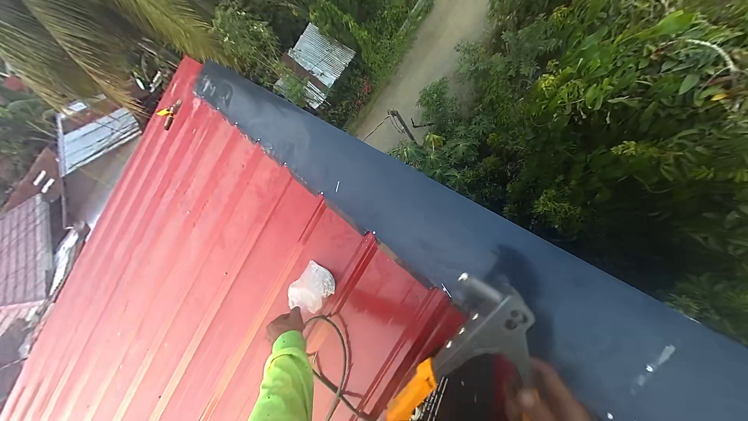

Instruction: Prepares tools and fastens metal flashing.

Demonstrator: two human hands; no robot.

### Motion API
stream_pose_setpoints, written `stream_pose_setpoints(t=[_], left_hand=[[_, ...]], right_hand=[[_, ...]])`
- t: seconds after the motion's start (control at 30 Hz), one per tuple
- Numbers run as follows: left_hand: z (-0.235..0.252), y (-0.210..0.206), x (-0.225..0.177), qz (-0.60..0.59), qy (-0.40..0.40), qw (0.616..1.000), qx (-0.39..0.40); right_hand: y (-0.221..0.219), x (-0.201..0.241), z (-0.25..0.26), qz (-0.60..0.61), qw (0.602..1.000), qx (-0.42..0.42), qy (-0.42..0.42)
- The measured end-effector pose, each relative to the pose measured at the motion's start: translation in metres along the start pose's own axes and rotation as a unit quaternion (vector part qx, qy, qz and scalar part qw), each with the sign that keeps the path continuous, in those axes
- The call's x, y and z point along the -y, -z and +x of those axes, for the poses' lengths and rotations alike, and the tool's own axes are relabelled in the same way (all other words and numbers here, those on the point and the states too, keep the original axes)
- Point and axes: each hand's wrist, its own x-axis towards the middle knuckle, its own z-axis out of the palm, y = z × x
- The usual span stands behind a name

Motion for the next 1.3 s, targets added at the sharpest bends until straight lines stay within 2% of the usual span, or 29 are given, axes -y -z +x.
stream_pose_setpoints(t=[0.07, 0.13, 0.2, 0.27, 0.33, 0.4, 0.5, 0.57, 0.63, 0.77, 0.87, 0.97, 1.03, 1.13, 1.23, 1.3], left_hand=[[-0.028, 0.006, 0.016, -0.046, -0.014, 0.999, 0.003], [-0.062, 0.006, 0.012, -0.113, -0.044, 0.992, 0.019], [-0.078, -0.001, -0.009, -0.121, -0.081, 0.989, 0.031], [-0.087, -0.020, -0.022, -0.077, -0.092, 0.991, 0.066], [-0.091, -0.030, -0.025, -0.031, -0.064, 0.993, 0.099], [-0.081, -0.024, -0.015, -0.006, -0.063, 0.995, 0.081], [-0.090, -0.028, -0.037, 0.003, -0.205, 0.975, 0.087], [-0.119, -0.051, -0.051, 0.012, -0.287, 0.941, 0.180], [-0.150, -0.085, -0.045, 0.002, -0.321, 0.912, 0.257], [-0.176, -0.132, -0.045, -0.056, -0.362, 0.904, 0.221], [-0.181, -0.144, -0.056, -0.032, -0.459, 0.865, 0.201], [-0.175, -0.143, -0.060, 0.029, -0.517, 0.835, 0.188], [-0.172, -0.141, -0.062, 0.081, -0.523, 0.827, 0.189], [-0.178, -0.132, -0.065, 0.087, -0.485, 0.849, 0.192], [-0.218, -0.112, -0.085, -0.035, -0.462, 0.855, 0.234], [-0.270, -0.092, -0.105, -0.171, -0.454, 0.819, 0.308]], right_hand=[[0.004, 0.007, 0.012, -0.033, 0.984, -0.174, 0.030], [0.027, 0.001, 0.013, -0.051, 0.967, -0.246, 0.048], [0.050, -0.004, 0.001, -0.009, 0.968, -0.240, 0.079], [0.068, -0.006, -0.021, 0.031, 0.969, -0.225, 0.092], [0.080, -0.007, -0.039, 0.028, 0.970, -0.231, 0.070], [0.086, -0.017, -0.055, 0.011, 0.973, -0.229, 0.039], [0.095, -0.032, -0.071, 0.011, 0.969, -0.244, 0.017], [0.090, -0.039, -0.082, 0.038, 0.963, -0.269, 0.001], [0.083, -0.045, -0.087, 0.074, 0.958, -0.277, -0.018], [0.077, -0.047, -0.087, 0.104, 0.953, -0.282, -0.044], [0.079, -0.048, -0.090, 0.090, 0.955, -0.279, -0.051], [0.079, -0.046, -0.089, 0.090, 0.957, -0.269, -0.056], [0.080, -0.046, -0.088, 0.093, 0.960, -0.258, -0.049], [0.081, -0.045, -0.087, 0.109, 0.965, -0.236, -0.042], [0.082, -0.044, -0.088, 0.130, 0.963, -0.232, -0.045], [0.084, -0.045, -0.089, 0.146, 0.961, -0.228, -0.049]])
